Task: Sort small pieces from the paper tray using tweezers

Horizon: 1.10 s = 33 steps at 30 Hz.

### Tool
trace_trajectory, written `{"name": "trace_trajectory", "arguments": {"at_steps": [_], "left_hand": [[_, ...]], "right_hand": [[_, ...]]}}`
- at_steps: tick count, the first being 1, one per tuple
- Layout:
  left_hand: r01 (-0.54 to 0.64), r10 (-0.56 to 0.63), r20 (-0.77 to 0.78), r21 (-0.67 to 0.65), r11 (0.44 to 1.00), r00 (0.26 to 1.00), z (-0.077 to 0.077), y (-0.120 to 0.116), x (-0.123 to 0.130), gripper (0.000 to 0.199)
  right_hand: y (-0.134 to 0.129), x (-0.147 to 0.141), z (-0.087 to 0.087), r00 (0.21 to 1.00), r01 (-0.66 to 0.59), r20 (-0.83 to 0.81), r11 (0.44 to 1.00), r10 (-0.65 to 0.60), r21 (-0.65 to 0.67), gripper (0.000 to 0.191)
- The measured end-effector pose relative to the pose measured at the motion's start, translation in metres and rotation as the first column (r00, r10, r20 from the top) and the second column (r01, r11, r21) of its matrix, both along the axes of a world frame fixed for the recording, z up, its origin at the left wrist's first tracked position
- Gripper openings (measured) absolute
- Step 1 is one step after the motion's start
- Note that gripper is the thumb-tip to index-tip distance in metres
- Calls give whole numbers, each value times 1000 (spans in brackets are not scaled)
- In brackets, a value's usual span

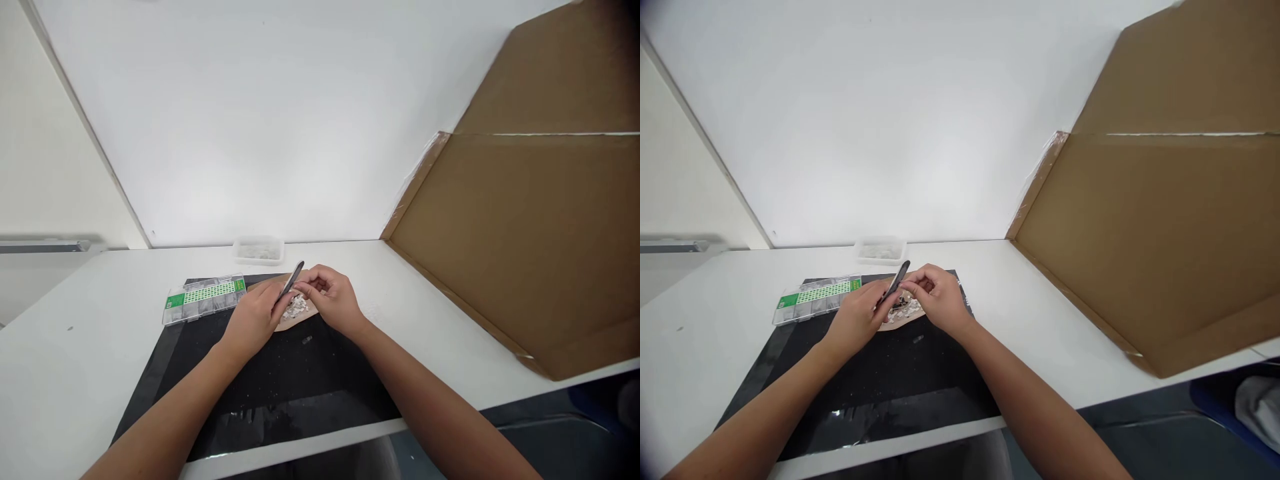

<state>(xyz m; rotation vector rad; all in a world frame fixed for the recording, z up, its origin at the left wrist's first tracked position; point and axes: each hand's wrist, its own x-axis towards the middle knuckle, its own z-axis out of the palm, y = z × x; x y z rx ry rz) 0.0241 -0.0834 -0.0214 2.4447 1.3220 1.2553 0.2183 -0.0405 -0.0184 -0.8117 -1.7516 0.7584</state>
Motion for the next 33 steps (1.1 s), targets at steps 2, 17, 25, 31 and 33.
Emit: {"name": "trace_trajectory", "arguments": {"at_steps": [2, 17, 25, 31, 33], "left_hand": [[-4, 4, -27, 16, 1000, 1000, -2, 2, 0, 27], [-56, 68, -127, 94, 994, 990, -6, 4, 1, 20], [-64, 77, -122, 107, 992, 990, -8, 6, -2, 21], [-74, 90, -135, 118, 990, 987, -9, 7, -3, 22], [-74, 91, -133, 125, 989, 987, -10, 7, -3, 21]], "right_hand": [[2, 1, -1, 1000, -21, 19, 1000, 22, -13, 24], [12, 6, -2, 982, 177, 47, 974, -185, 145, 23], [55, 57, -1, 853, 418, 229, 877, -468, 235, 25], [90, 117, -21, 690, 633, 337, 760, -640, 148, 17], [97, 129, -31, 694, 624, 381, 774, -611, 106, 16]]}}
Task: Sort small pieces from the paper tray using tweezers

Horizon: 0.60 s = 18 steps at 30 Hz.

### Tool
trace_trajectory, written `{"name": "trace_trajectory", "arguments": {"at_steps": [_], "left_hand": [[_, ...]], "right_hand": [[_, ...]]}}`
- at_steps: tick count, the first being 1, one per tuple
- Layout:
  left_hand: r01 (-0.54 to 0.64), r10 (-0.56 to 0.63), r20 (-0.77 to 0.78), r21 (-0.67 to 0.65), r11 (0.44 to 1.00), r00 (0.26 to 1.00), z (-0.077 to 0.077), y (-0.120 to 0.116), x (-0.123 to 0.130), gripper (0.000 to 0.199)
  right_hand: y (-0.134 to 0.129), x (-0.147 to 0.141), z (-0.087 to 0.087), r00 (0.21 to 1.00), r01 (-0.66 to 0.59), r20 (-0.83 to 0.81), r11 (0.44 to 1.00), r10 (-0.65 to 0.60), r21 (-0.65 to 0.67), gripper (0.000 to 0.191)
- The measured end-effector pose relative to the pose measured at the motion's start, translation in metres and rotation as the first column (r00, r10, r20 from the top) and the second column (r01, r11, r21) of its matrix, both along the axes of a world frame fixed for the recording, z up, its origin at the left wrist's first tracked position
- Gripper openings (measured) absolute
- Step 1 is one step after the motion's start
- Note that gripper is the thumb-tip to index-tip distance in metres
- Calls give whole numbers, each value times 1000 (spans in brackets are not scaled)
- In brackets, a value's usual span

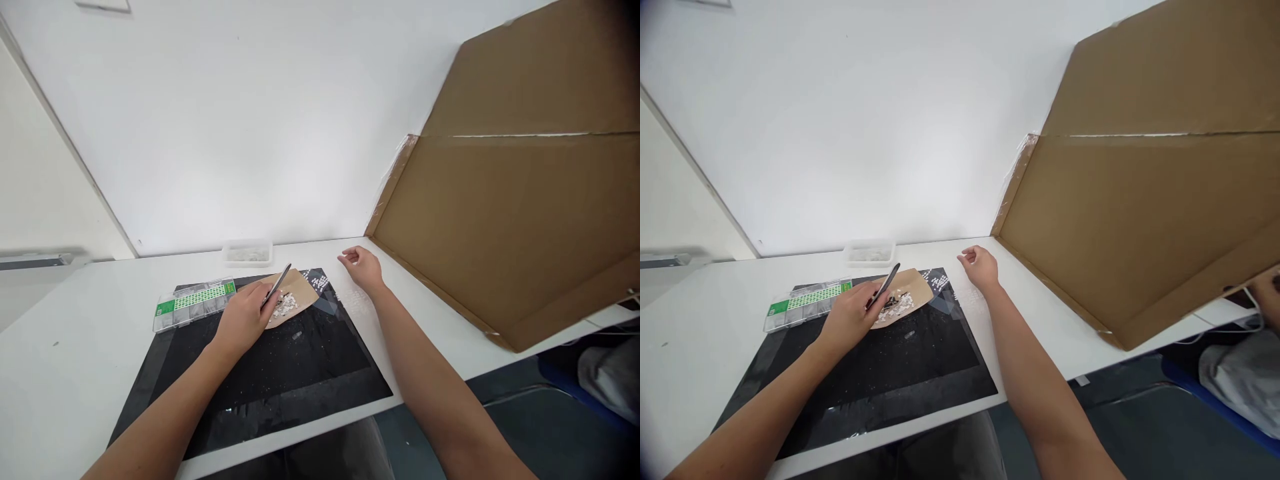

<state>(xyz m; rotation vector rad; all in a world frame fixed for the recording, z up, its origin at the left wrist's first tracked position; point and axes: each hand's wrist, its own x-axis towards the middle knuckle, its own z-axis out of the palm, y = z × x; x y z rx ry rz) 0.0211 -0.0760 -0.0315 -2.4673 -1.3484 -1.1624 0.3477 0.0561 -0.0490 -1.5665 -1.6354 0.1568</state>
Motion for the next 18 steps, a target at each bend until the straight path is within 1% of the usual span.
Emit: {"name": "trace_trajectory", "arguments": {"at_steps": [3, 6, 9, 14, 18], "left_hand": [[2, -2, -2, 5, 1000, 1000, -1, 1, -1, 20], [-4, 4, -3, 7, 1000, 1000, -3, 3, -2, 20], [-12, 12, -1, 9, 1000, 1000, -5, 5, -4, 20], [-3, 3, 13, -9, 1000, 1000, -7, 5, -4, 21], [-12, 12, 8, -26, 1000, 1000, -7, 3, -3, 23]], "right_hand": [[5, 8, -11, 998, -63, 26, 994, 65, -86, 12], [6, 8, -14, 990, -126, 45, 984, 132, -125, 9], [4, 6, -11, 986, -151, 58, 982, 158, -112, 11], [3, 3, -8, 991, -121, 57, 991, 124, -54, 22], [0, 0, -4, 989, -131, 62, 991, 132, -19, 27]]}}
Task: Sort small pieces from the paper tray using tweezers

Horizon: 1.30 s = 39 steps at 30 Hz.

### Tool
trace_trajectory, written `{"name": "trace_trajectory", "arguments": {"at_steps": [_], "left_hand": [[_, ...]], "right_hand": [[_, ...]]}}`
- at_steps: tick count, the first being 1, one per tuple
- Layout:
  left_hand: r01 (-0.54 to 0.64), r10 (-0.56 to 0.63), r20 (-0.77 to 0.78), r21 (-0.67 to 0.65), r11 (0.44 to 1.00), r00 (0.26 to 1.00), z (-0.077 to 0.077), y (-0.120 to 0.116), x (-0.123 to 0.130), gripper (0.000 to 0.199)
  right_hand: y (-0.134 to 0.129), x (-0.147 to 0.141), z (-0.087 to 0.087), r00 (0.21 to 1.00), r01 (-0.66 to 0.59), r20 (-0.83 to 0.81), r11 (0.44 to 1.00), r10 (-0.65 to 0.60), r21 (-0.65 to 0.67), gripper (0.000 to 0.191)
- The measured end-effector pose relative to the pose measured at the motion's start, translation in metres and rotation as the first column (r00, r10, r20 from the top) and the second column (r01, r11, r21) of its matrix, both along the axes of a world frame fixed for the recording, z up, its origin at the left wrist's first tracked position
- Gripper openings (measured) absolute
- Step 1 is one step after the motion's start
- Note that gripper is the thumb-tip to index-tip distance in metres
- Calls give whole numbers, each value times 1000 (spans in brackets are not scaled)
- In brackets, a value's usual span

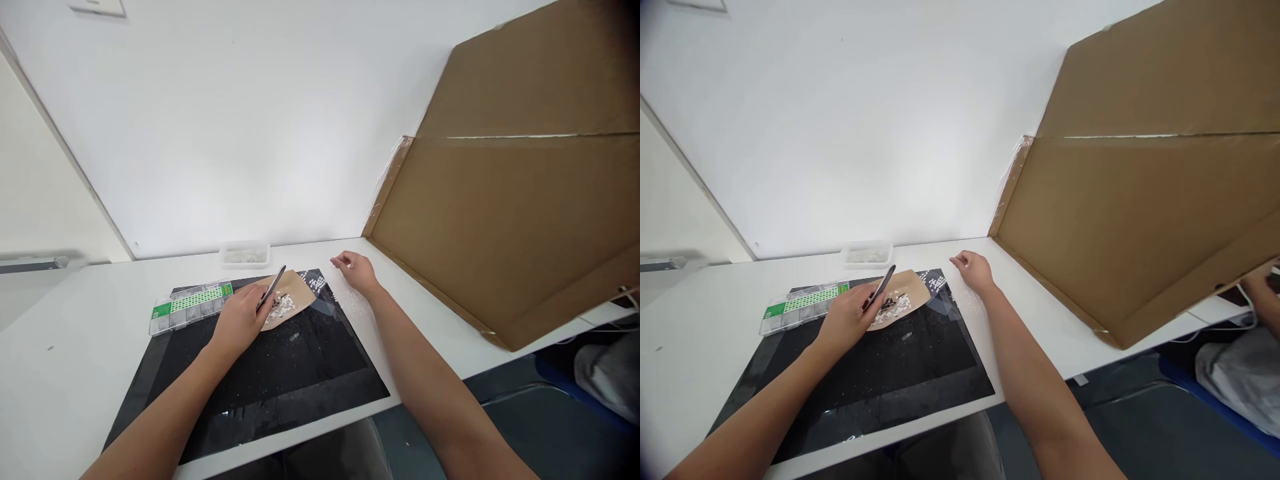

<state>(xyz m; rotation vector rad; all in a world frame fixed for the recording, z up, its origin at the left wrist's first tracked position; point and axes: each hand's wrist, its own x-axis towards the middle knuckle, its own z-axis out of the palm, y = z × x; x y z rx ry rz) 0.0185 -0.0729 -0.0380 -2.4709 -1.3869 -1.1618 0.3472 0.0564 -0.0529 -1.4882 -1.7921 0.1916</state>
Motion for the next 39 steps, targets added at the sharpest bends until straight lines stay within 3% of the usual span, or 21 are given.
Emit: {"name": "trace_trajectory", "arguments": {"at_steps": [5, 11, 12, 14, 15, 18, 20, 22, 24, 26, 30, 35, 39], "left_hand": [[0, 0, 1, 13, 1000, 1000, 3, 0, 0, 24], [-22, 22, -19, 23, 1000, 1000, 2, 1, 0, 23], [-26, 27, -17, 24, 999, 999, 2, 1, 0, 23], [-41, 41, -9, 23, 999, 999, 2, 1, 0, 22], [-52, 52, -1, 22, 998, 999, 2, 1, 0, 22], [-95, 94, 34, 30, 995, 995, 4, 1, -1, 23], [-119, 117, 51, 37, 992, 992, 4, 2, -1, 21], [-126, 124, 53, 47, 991, 991, 5, 2, -2, 19], [-120, 118, 48, 62, 991, 992, 6, 2, -2, 19], [-112, 109, 40, 76, 991, 993, 6, 1, -1, 18], [-99, 97, 33, 88, 991, 995, 6, 1, -1, 17], [-100, 96, 53, 73, 992, 994, 4, 3, -1, 19], [-99, 95, 58, 75, 992, 994, 3, 3, -1, 19]], "right_hand": [[-7, -5, 9, 1000, -8, 20, 999, 7, 32, 33], [-15, -8, 22, 997, -35, 61, 998, 38, -54, 37], [-21, -10, 26, 996, -37, 78, 997, 41, -61, 47], [-42, -14, 37, 988, -38, 146, 997, 47, -69, 73], [-58, -17, 42, 978, -48, 199, 997, 59, -60, 77], [-122, -31, 52, 928, -249, 287, 969, 235, 10, 64], [-165, -45, 50, 877, -409, 276, 913, 393, -1, 60], [-197, -59, 40, 794, -537, 270, 836, 546, -111, 59], [-213, -70, 27, 767, -565, 249, 807, 591, -173, 59], [-216, -77, 13, 781, -540, 248, 820, 573, -190, 58], [-207, -84, 0, 865, -416, 258, 902, 431, -112, 60], [-202, -91, -3, 817, -480, 306, 870, 490, -112, 48], [-202, -92, -9, 837, -477, 266, 876, 479, -73, 47]]}}
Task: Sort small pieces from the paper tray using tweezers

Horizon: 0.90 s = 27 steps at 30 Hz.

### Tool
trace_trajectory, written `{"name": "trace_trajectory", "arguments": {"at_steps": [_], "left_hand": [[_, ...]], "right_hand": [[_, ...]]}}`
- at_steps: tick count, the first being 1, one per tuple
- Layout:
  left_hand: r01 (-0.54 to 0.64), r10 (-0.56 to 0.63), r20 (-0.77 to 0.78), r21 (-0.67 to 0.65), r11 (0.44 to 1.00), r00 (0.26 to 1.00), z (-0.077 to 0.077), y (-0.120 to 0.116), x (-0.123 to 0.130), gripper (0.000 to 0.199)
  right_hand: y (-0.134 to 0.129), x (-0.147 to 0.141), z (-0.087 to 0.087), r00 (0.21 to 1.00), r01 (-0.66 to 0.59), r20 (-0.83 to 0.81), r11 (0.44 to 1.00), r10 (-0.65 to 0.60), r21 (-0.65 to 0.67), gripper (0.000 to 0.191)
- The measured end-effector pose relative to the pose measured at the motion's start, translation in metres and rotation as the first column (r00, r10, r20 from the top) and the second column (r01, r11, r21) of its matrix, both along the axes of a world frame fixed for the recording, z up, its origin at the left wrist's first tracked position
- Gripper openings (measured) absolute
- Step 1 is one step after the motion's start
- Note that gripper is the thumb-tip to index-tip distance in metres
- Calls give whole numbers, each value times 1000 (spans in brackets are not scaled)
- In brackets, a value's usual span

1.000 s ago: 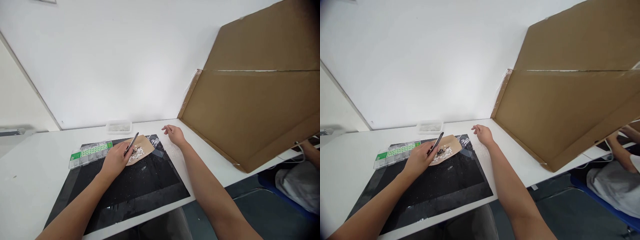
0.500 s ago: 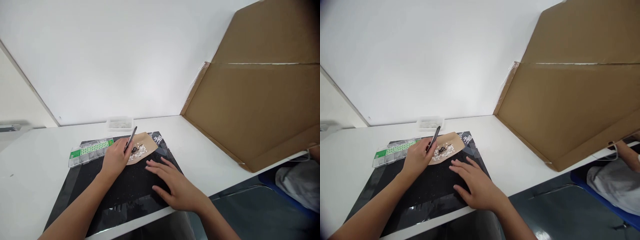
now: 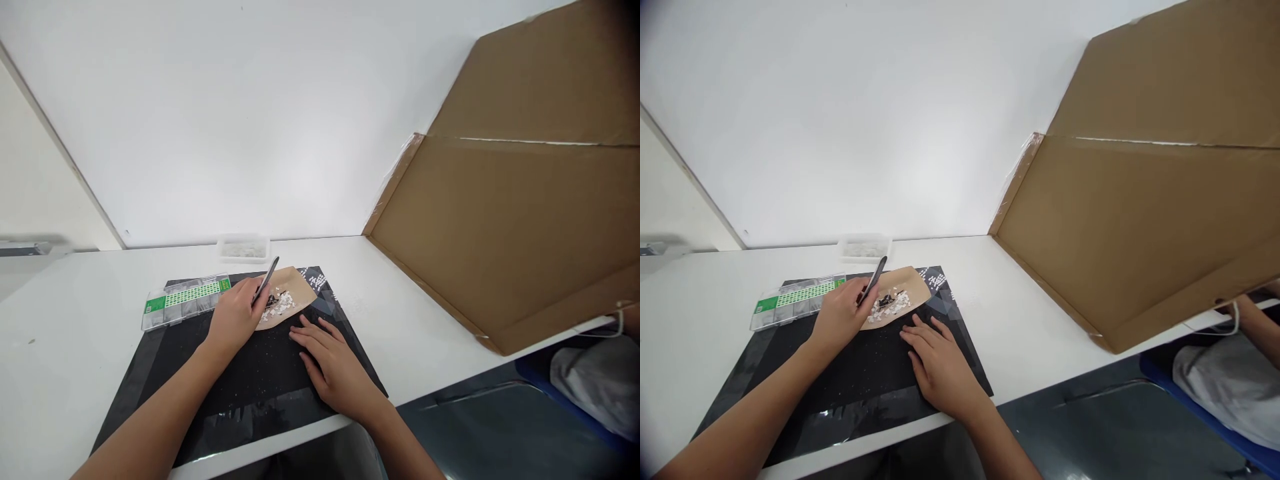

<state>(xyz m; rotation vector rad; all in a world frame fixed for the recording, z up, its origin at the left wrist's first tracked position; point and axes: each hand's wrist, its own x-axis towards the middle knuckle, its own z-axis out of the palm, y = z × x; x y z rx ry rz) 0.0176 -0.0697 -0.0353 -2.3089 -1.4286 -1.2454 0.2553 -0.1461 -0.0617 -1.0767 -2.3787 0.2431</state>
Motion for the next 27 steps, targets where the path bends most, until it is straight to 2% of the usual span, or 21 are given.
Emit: {"name": "trace_trajectory", "arguments": {"at_steps": [9, 18, 27], "left_hand": [[-1, 1, 3, 13, 1000, 1000, 2, -2, 2, 19], [-3, 3, 9, 11, 1000, 1000, 1, -1, 1, 19], [18, -17, 17, -37, 999, 1000, -2, 1, -1, 19]], "right_hand": [[0, -8, -5, 995, 72, -79, 995, -67, 67, 34], [-1, -7, -5, 980, 39, -194, 998, -48, -46, 30], [-5, -9, -8, 986, 134, -96, 991, -133, -4, 24]]}}
